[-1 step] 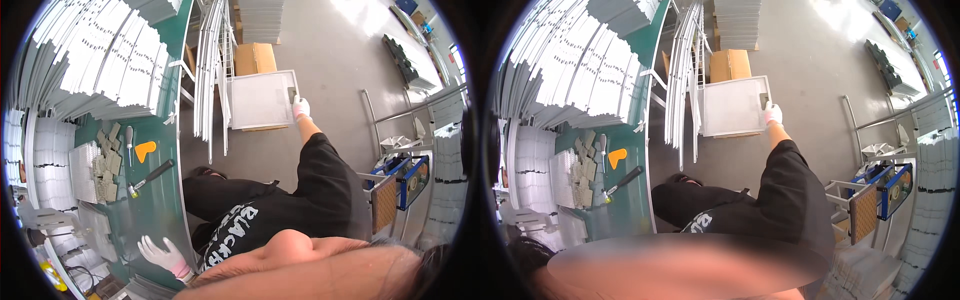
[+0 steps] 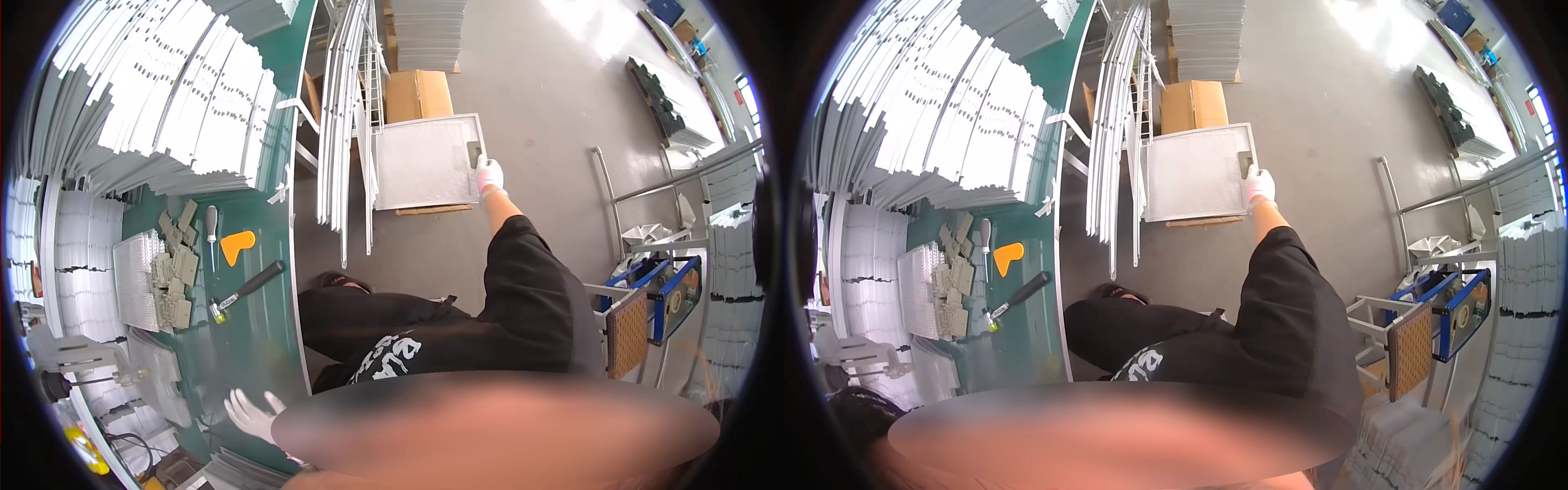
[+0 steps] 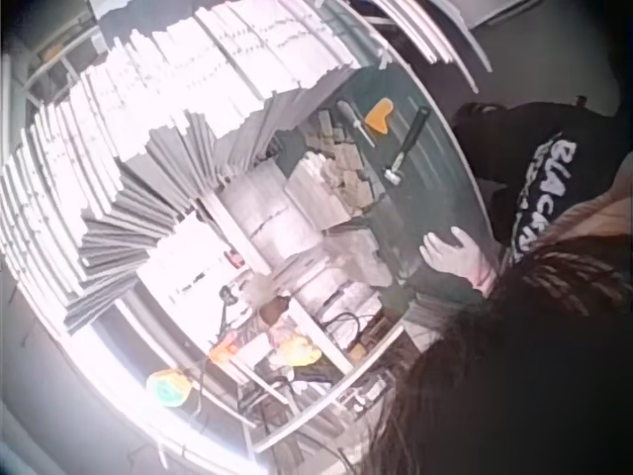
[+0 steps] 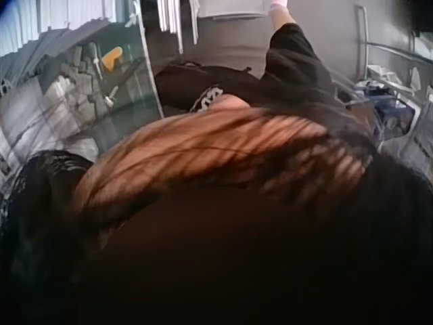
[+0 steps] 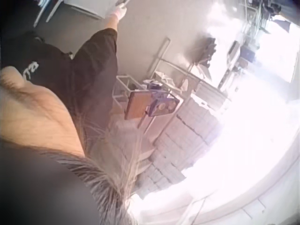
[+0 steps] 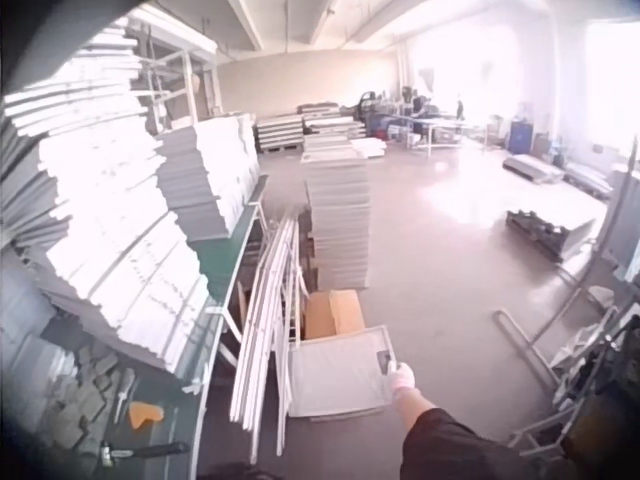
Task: Assembling air filter components by inserting mesh into frames and securing them with brackets and an electric screwdriver.
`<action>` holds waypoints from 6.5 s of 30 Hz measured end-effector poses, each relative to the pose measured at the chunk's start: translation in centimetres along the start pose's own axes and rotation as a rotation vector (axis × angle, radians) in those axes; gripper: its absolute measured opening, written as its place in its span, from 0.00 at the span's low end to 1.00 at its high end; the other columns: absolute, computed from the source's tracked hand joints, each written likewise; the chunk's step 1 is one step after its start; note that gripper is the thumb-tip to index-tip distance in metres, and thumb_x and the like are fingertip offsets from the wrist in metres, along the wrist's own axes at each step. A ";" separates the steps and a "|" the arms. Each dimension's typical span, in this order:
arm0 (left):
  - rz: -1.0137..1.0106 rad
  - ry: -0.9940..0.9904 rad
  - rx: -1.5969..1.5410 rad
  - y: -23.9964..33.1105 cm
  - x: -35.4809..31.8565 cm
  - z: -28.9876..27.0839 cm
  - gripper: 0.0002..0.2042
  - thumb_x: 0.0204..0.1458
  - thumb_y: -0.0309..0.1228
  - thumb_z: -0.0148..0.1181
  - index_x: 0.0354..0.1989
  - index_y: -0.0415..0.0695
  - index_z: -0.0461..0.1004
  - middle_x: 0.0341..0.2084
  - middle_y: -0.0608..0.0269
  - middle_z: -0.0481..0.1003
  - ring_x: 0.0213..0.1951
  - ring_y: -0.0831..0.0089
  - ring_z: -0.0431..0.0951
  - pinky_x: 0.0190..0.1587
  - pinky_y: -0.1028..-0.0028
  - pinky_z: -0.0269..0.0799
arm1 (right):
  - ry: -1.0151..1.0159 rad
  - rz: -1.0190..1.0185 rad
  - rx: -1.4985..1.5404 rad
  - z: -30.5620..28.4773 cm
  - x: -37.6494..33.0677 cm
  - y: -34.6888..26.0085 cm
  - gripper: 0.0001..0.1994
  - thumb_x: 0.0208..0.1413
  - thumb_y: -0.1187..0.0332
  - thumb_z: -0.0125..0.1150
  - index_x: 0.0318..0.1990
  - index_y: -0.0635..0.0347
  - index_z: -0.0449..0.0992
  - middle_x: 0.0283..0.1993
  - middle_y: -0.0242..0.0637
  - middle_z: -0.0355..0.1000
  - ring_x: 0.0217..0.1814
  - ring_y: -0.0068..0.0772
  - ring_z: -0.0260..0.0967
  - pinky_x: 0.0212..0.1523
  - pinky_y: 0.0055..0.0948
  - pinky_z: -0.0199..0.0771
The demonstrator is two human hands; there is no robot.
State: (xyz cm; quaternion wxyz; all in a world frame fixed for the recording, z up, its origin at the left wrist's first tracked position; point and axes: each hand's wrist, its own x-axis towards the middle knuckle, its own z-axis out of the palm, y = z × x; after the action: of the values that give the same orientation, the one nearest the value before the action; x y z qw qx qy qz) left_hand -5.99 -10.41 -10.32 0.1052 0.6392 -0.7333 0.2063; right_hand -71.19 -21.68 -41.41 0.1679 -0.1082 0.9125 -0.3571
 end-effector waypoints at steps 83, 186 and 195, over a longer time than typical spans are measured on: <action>-0.606 -0.420 -0.217 -14.8 -10.4 5.7 0.41 0.51 0.59 0.58 0.69 0.46 0.60 0.70 0.47 0.55 0.71 0.48 0.50 0.72 0.47 0.37 | -0.739 -1.927 -0.585 26.2 -88.7 -43.6 0.25 0.56 0.61 0.58 0.61 0.58 0.67 0.59 0.55 0.66 0.59 0.51 0.70 0.59 0.47 0.71; -0.871 1.012 -1.856 -6.6 -5.3 -0.9 0.25 0.61 0.26 0.52 0.67 0.36 0.60 0.56 0.47 0.73 0.59 0.62 0.72 0.61 0.70 0.65 | -1.409 -1.870 0.544 4.8 -65.9 -25.1 0.53 0.38 0.46 0.77 0.68 0.67 0.56 0.69 0.58 0.54 0.74 0.61 0.48 0.72 0.52 0.47; -1.184 0.812 -1.329 -9.5 -10.4 -0.4 0.26 0.63 0.21 0.47 0.70 0.37 0.54 0.52 0.50 0.71 0.37 0.74 0.76 0.43 0.76 0.75 | -1.373 -1.647 0.096 2.6 -60.9 -29.6 0.46 0.47 0.58 0.71 0.72 0.53 0.53 0.58 0.62 0.66 0.60 0.60 0.66 0.59 0.44 0.68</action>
State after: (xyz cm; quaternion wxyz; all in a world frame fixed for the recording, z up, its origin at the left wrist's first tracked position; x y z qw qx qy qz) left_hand 4.91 -1.83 -12.70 0.7750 0.5948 -0.1686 -0.1308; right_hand -11.88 -25.35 -8.91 0.3565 -0.8611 0.2540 -0.2588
